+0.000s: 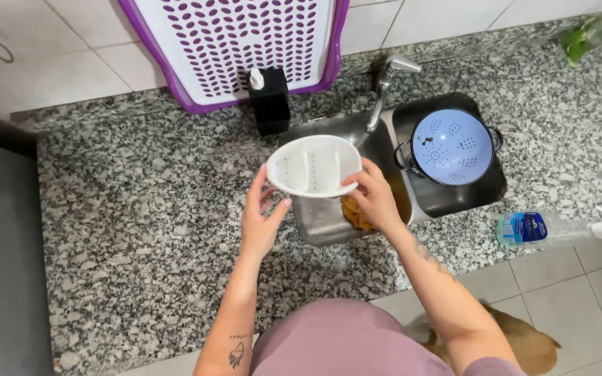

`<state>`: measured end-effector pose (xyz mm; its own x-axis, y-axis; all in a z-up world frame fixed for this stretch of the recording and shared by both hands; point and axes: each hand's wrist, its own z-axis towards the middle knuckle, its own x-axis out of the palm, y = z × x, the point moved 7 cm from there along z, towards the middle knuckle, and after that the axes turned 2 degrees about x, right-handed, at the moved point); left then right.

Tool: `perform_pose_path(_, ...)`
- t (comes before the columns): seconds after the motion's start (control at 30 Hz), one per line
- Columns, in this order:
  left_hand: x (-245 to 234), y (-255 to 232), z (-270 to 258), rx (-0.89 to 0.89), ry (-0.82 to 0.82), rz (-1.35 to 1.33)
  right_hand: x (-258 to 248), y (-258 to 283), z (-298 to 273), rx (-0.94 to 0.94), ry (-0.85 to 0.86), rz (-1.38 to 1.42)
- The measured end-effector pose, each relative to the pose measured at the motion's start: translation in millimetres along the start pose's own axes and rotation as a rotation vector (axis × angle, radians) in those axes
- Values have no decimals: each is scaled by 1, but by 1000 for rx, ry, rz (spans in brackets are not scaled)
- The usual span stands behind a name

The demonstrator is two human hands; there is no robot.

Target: A person washes a white plastic container with a sponge in a sink and then dries it thoroughly with an orange cloth.

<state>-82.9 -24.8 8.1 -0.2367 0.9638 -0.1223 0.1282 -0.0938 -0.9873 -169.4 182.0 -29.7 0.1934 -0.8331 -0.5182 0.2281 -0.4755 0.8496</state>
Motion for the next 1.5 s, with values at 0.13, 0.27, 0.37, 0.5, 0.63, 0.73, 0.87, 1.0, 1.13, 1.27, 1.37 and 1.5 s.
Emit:
perform_pose_path(0.13,0,1,34,137,-69,-12,-6,22,67,-389,-54,-332)
perform_pose_path(0.27,16,4,62,181,-27,-54,-14,3,105,-724,-226,-756)
perform_pose_path(0.37,19,30,74,150,7,-106,-18,-5,114,-745,-173,-830)
perform_pose_path(0.5,18,68,82,48,38,-106,-10,-20,113,-727,-64,-884)
perform_pose_path(0.63,14,81,83,3,13,-127,-3,-31,117,-714,2,-885)
perform_pose_path(0.73,8,78,76,-49,5,-110,3,-29,110,-682,87,-866)
perform_pose_path(0.87,-12,74,65,-94,-90,-161,8,-21,66,-469,236,-614)
perform_pose_path(1.0,-24,121,47,-177,-165,-175,13,-89,2,-152,346,-528)
perform_pose_path(1.13,-11,140,34,-240,-130,-127,-11,-79,-18,-61,307,-587)
perform_pose_path(1.27,17,140,19,-316,32,-94,-15,-94,-37,31,265,-573)
perform_pose_path(1.37,28,66,6,-189,197,134,-12,-82,-43,34,384,-504)
perform_pose_path(1.5,56,35,12,405,395,839,-12,-38,-22,-310,449,-239)
